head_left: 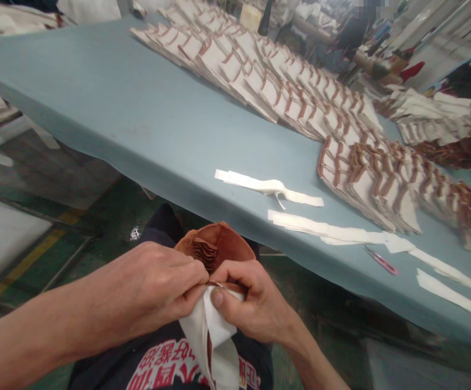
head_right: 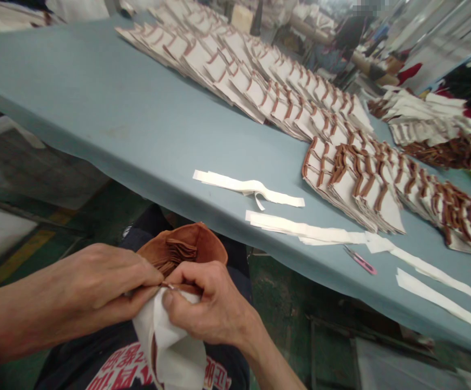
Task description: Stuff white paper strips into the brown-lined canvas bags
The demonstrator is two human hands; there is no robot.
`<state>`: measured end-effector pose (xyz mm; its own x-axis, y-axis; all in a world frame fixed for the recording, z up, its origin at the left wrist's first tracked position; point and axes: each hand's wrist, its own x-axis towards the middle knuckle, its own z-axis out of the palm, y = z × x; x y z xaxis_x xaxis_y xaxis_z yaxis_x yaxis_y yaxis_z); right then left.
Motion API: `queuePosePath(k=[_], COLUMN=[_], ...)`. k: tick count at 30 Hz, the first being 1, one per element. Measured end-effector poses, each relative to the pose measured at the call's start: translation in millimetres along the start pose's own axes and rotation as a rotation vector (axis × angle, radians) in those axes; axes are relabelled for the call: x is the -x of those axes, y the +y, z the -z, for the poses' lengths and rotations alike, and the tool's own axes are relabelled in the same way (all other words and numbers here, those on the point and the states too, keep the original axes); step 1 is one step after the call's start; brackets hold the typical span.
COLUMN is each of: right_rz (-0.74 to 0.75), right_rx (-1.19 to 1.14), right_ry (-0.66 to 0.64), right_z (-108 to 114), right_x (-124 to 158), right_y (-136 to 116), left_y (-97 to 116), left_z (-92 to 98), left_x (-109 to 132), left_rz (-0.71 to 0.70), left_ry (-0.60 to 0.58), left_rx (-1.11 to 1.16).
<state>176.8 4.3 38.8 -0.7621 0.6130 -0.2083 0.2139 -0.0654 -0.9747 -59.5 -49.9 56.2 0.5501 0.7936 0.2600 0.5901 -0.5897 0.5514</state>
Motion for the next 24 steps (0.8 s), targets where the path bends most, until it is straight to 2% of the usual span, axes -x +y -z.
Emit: queuePosePath(k=[4, 7, 10, 13, 17, 24], right_rz=[-0.013, 0.006, 0.033, 0.030, 0.068, 0.097], right_rx=[0.059, 0.131, 0.183, 0.191, 0.250, 0.320], right_ry=[0.018, 0.052, 0.069, 0.062, 0.065, 0.093], right_z=[-1.2, -2.6, -3.8, -4.9, -7.5, -8.7], right_x=[-3.2, -5.8, -7.5, -8.0, -7.9, -7.6], right_y=[-2.3, -4.0, -5.6, -7.4, -9.9, -13.3], left_y=[5.7, 7.3, 6.0, 3.4, 0.6, 0.3], left_z=[-1.2, -4.9, -7.1, -5.5, -1.5, -2.0], left_x=[-1.3, 0.9, 5.7, 10.0, 10.3, 8.5], left_rz=[0.075, 0.210, 0.327, 0.381, 0.365, 0.269], left_ry=[0.092, 0.161, 0.098, 0.000, -0.050, -0.025], left_rx=[0.030, 0.145, 0.287, 0.350, 0.340, 0.305])
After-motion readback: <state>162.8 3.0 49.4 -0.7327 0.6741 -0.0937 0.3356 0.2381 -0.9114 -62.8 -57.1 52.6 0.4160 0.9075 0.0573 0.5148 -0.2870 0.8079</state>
